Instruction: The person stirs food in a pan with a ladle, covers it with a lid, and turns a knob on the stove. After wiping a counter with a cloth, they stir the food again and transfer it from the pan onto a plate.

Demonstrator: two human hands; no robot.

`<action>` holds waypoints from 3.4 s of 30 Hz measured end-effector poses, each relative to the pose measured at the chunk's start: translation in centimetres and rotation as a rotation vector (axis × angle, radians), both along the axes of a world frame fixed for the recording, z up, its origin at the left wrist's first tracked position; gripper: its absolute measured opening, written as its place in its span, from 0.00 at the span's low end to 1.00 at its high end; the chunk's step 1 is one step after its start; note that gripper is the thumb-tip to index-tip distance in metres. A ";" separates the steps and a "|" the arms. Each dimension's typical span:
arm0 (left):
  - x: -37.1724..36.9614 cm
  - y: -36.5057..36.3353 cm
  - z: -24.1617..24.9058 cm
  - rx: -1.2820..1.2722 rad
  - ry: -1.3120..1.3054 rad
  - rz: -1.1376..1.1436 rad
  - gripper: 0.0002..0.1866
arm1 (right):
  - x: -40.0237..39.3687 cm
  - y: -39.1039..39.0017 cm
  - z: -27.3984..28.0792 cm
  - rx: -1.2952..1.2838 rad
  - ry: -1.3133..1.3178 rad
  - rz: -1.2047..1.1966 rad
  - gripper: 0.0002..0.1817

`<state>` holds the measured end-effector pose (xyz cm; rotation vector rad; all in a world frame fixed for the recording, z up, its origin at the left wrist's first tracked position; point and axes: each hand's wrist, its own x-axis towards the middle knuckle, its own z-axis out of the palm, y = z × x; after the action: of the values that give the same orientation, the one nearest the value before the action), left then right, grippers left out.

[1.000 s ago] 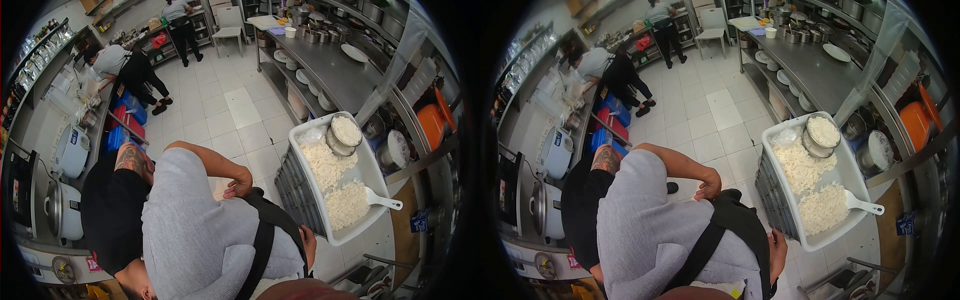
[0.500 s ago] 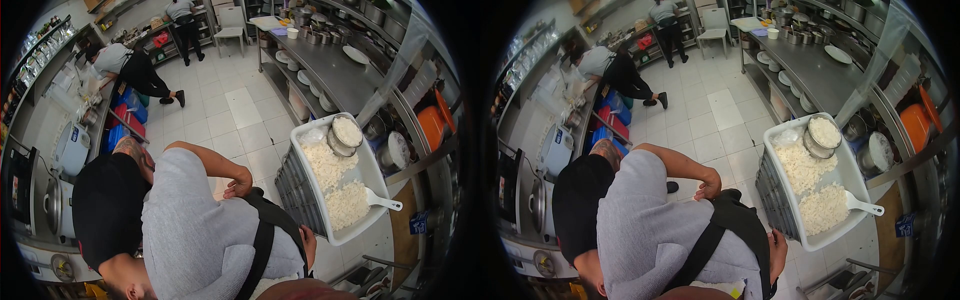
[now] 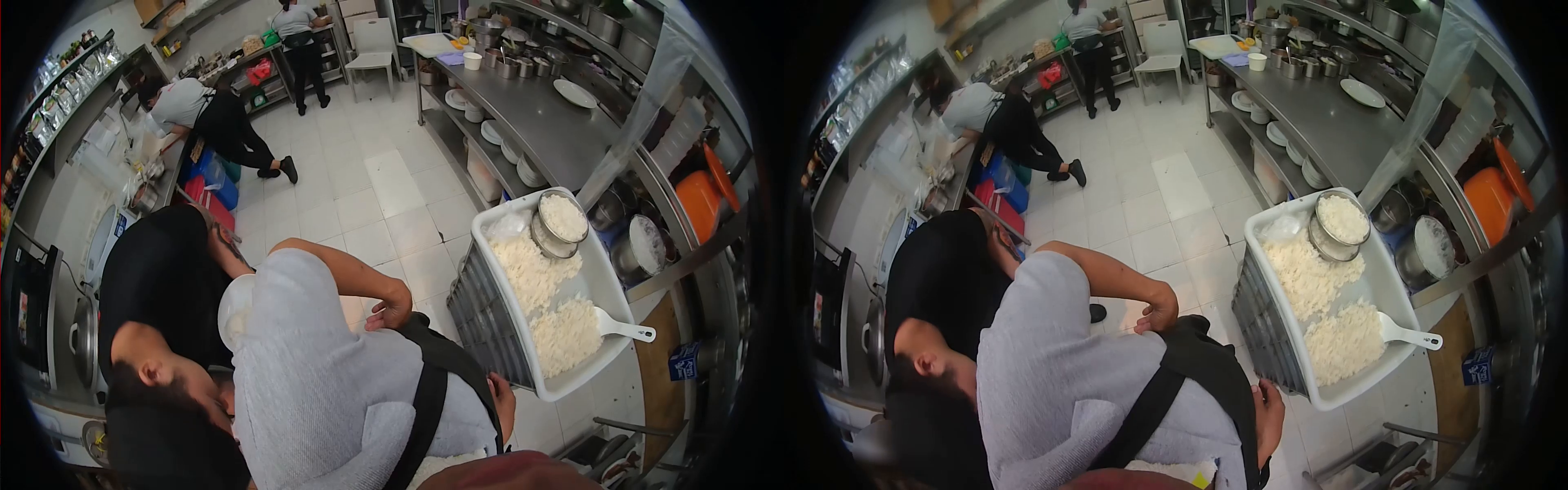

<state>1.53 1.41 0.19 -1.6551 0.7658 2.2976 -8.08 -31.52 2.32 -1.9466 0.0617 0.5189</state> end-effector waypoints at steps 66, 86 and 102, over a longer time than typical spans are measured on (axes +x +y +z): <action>0.9 -2.8 4.0 0.390 0.104 -0.255 0.18 | -1.2 -0.2 -1.0 0.018 -0.020 -0.109 0.21; 4.1 -5.5 -5.2 0.052 -0.193 -0.237 0.16 | -1.9 -1.6 0.5 -0.010 0.010 -0.117 0.22; 5.3 -1.9 -21.2 -0.243 -0.584 0.232 0.18 | -2.3 -0.6 -2.1 -0.089 -0.023 -0.133 0.21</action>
<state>6.82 -0.50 -20.98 -2.4703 0.7594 1.7263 -10.36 -32.09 0.17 -2.0186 0.2016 0.4114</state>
